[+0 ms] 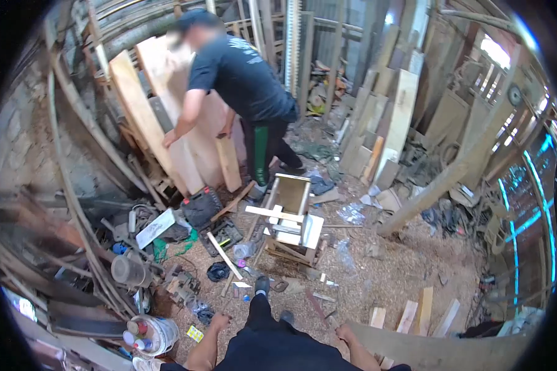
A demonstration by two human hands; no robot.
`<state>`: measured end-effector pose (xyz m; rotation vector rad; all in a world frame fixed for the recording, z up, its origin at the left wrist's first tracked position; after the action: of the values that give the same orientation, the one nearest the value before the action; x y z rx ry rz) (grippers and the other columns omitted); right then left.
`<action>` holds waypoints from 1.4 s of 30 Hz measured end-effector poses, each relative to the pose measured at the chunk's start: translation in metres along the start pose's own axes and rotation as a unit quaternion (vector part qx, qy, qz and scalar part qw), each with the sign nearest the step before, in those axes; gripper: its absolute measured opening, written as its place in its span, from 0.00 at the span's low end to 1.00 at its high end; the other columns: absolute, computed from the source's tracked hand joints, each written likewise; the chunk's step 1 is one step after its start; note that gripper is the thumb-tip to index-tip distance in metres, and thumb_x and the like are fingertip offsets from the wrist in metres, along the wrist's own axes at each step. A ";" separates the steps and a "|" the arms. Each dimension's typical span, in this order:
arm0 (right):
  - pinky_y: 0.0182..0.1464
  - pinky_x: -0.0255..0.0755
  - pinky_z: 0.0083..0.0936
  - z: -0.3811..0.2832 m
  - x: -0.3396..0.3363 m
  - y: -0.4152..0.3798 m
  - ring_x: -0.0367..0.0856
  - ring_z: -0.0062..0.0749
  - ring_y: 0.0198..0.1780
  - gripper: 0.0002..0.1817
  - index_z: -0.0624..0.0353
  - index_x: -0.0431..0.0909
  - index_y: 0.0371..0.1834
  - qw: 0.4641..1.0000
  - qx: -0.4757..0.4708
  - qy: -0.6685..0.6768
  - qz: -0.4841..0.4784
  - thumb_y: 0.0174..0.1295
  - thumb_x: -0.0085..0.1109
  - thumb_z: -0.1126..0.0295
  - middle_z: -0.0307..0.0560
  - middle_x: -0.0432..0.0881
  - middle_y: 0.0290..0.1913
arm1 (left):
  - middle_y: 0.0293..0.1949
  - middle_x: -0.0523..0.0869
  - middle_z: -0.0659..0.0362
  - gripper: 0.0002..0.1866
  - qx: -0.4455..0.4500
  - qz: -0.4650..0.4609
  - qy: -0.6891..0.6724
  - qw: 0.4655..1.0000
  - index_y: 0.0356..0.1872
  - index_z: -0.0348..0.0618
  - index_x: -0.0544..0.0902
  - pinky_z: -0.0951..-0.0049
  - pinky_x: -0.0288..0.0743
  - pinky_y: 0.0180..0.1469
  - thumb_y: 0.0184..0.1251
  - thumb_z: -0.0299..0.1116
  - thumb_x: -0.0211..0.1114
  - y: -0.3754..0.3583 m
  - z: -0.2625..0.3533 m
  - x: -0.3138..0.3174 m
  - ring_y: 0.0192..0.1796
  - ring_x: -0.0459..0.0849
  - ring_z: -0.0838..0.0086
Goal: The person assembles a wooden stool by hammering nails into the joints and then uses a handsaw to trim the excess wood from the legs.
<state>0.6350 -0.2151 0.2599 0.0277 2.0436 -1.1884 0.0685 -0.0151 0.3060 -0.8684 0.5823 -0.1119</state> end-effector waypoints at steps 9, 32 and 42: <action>0.30 0.74 0.36 -0.039 -0.032 0.004 0.83 0.39 0.27 0.15 0.69 0.83 0.36 0.998 -0.005 0.064 0.000 0.60 0.57 0.65 0.53 0.84 0.27 | 0.28 0.87 0.51 0.13 0.107 -0.053 0.037 0.992 0.35 0.38 0.87 0.63 0.78 0.37 0.58 0.35 0.59 0.027 0.063 0.018 0.32 0.87 0.65; 0.30 0.73 0.36 -0.214 -0.076 0.026 0.82 0.36 0.25 0.15 0.68 0.83 0.33 0.991 0.014 0.103 0.088 0.59 0.58 0.63 0.51 0.82 0.23 | 0.32 0.86 0.54 0.12 0.159 -0.128 -0.019 0.979 0.39 0.37 0.82 0.68 0.76 0.38 0.66 0.36 0.57 0.158 0.268 -0.029 0.32 0.85 0.70; 0.47 0.74 0.44 -0.389 -0.129 0.011 0.84 0.55 0.43 0.18 0.62 0.81 0.47 0.974 -0.052 0.115 0.187 0.63 0.57 0.59 0.61 0.85 0.37 | 0.39 0.85 0.47 0.11 0.484 -0.063 0.128 0.863 0.42 0.39 0.83 0.58 0.74 0.52 0.60 0.31 0.63 0.156 0.446 -0.050 0.46 0.82 0.53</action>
<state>0.4989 0.1272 0.4397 0.4991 2.1744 -0.8727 0.2387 0.4090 0.4348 0.1036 0.6165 -0.5945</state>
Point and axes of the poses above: each hand's wrist, its own y-axis towards the middle knuckle, its own x-axis out of the palm, z = x × y, the point moved 10 cm from there along y, towards the middle knuckle
